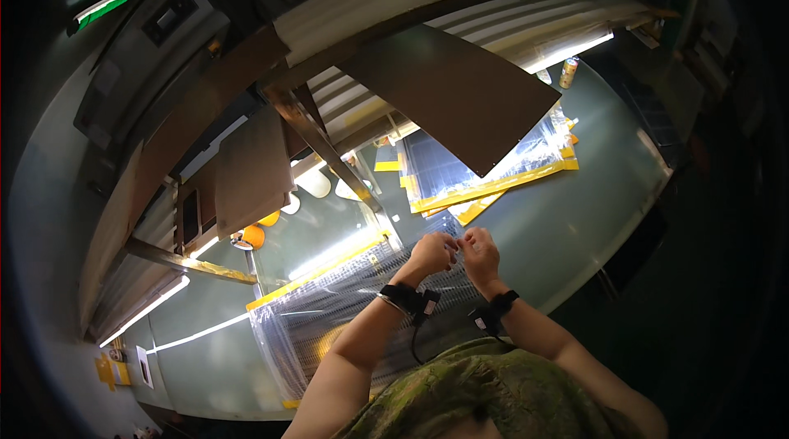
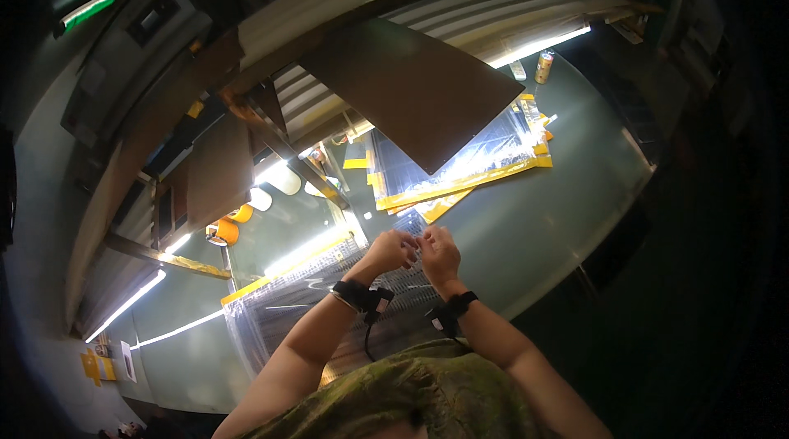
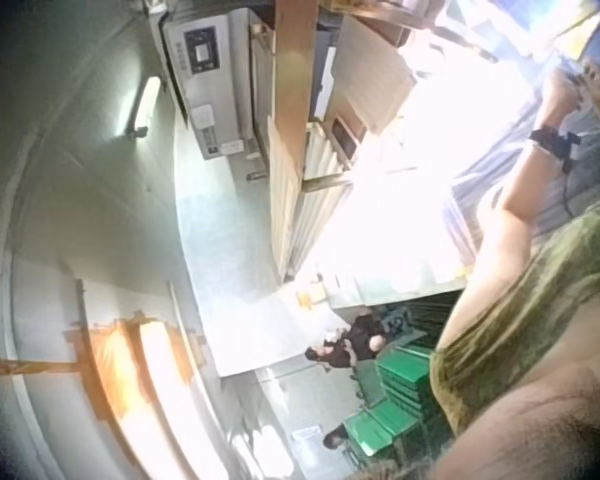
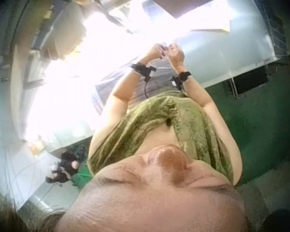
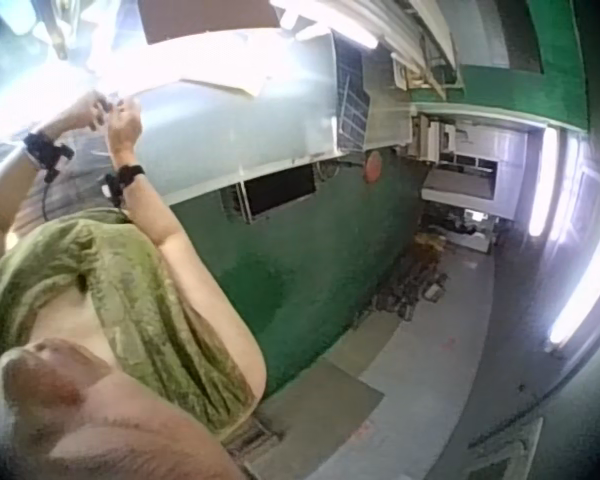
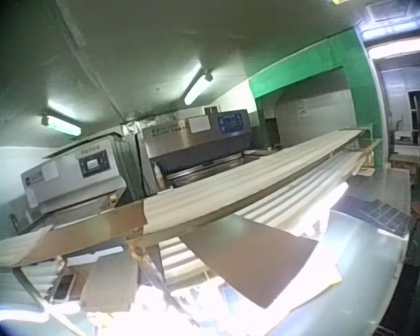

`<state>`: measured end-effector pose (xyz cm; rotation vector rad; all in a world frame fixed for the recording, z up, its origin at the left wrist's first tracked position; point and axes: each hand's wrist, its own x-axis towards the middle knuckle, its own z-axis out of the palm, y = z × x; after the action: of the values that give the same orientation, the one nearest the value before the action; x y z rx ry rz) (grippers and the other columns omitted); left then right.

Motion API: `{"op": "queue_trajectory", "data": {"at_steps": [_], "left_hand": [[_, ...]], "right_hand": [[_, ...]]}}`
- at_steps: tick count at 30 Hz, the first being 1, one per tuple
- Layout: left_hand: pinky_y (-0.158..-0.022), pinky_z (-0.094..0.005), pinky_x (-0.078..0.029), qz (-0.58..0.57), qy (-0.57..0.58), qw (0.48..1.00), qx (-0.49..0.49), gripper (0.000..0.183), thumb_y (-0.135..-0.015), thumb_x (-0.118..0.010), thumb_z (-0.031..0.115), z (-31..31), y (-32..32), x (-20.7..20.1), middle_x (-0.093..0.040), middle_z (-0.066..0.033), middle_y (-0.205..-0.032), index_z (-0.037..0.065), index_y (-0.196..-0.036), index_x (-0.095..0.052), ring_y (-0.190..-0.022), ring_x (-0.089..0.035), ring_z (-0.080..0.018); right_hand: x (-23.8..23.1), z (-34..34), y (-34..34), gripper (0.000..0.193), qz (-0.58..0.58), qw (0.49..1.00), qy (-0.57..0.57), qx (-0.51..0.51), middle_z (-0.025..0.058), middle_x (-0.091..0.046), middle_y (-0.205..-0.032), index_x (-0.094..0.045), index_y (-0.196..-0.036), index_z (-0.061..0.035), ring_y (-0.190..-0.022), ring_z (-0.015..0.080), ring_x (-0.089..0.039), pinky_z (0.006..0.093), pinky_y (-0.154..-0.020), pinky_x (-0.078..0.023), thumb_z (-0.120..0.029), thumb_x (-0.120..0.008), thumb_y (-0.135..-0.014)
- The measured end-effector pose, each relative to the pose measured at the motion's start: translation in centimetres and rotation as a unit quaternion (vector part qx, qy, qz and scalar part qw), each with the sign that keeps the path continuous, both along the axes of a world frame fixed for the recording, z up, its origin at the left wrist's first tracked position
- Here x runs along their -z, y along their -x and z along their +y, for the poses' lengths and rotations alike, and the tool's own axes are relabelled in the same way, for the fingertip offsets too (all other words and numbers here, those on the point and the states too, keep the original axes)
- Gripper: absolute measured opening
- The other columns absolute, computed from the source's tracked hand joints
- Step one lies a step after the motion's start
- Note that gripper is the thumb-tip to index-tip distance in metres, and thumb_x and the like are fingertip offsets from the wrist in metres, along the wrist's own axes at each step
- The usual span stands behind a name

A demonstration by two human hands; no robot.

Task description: Inspecting and sorting translucent patterned plastic sheets at a workstation.

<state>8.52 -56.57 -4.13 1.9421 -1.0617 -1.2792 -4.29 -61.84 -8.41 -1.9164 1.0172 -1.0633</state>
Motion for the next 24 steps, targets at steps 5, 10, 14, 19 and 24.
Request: {"op": "queue_trajectory", "data": {"at_steps": [5, 10, 14, 19, 24], "left_hand": [[-0.058, -0.0292, -0.054, -0.032, -0.008, 0.999, 0.029, 0.020, -0.085, -0.052, 0.004, -0.3, 0.7, -0.4, -0.068, -0.0129, -0.073, -0.005, -0.100, -0.063, -0.063, -0.067, -0.0193], [-0.057, -0.0289, -0.053, 0.028, -0.013, 0.999, 0.031, 0.019, -0.086, -0.056, 0.012, -0.7, -1.1, 1.0, -0.068, -0.0079, -0.072, -0.001, -0.095, -0.066, -0.061, -0.067, -0.0159], [-0.056, -0.0272, -0.052, 0.092, -0.019, 0.993, 0.072, 0.020, -0.089, -0.056, 0.016, -1.5, -3.1, 0.0, -0.068, -0.0082, -0.075, -0.001, -0.092, -0.065, -0.060, -0.066, -0.0151], [-0.056, -0.0238, -0.050, 0.096, -0.024, 0.991, 0.088, 0.021, -0.090, -0.055, 0.018, -1.5, -5.6, 0.6, -0.068, -0.0069, -0.074, 0.000, -0.088, -0.065, -0.063, -0.067, -0.0142], [-0.054, -0.0230, -0.049, 0.129, -0.014, 0.986, 0.104, 0.022, -0.089, -0.057, 0.019, -1.8, -7.2, 2.3, -0.068, -0.0084, -0.071, -0.002, -0.085, -0.065, -0.061, -0.066, -0.0150]], "right_hand": [[2.3, -1.4, 0.0, 0.013, -0.095, 0.962, -0.255, 0.011, 0.0022, -0.049, -0.067, -0.052, -0.081, -0.0074, -0.055, 0.0145, -0.048, 0.0300, -0.045, -0.037, -0.014, -0.064, -0.082], [0.2, -2.2, 1.0, 0.013, -0.163, 0.804, -0.571, 0.029, 0.0001, -0.050, -0.071, -0.051, -0.081, -0.0108, -0.054, 0.0087, -0.045, 0.0240, -0.039, -0.032, -0.019, -0.058, -0.089], [0.7, -2.8, 3.2, 0.009, -0.348, 0.665, -0.654, 0.092, 0.0011, -0.051, -0.067, -0.048, -0.086, -0.0117, -0.049, 0.0096, -0.042, 0.0231, -0.039, -0.031, -0.017, -0.053, -0.092], [2.5, -1.0, 8.0, 0.009, -0.414, 0.611, -0.673, -0.047, 0.0023, -0.054, -0.069, -0.046, -0.086, -0.0121, -0.048, 0.0102, -0.041, 0.0228, -0.039, -0.029, -0.015, -0.050, -0.093], [0.3, -0.5, 15.7, 0.011, -0.241, 0.727, -0.639, -0.071, 0.0011, -0.051, -0.066, -0.046, -0.083, -0.0139, -0.047, 0.0082, -0.038, 0.0220, -0.040, -0.027, -0.014, -0.052, -0.092]]}}
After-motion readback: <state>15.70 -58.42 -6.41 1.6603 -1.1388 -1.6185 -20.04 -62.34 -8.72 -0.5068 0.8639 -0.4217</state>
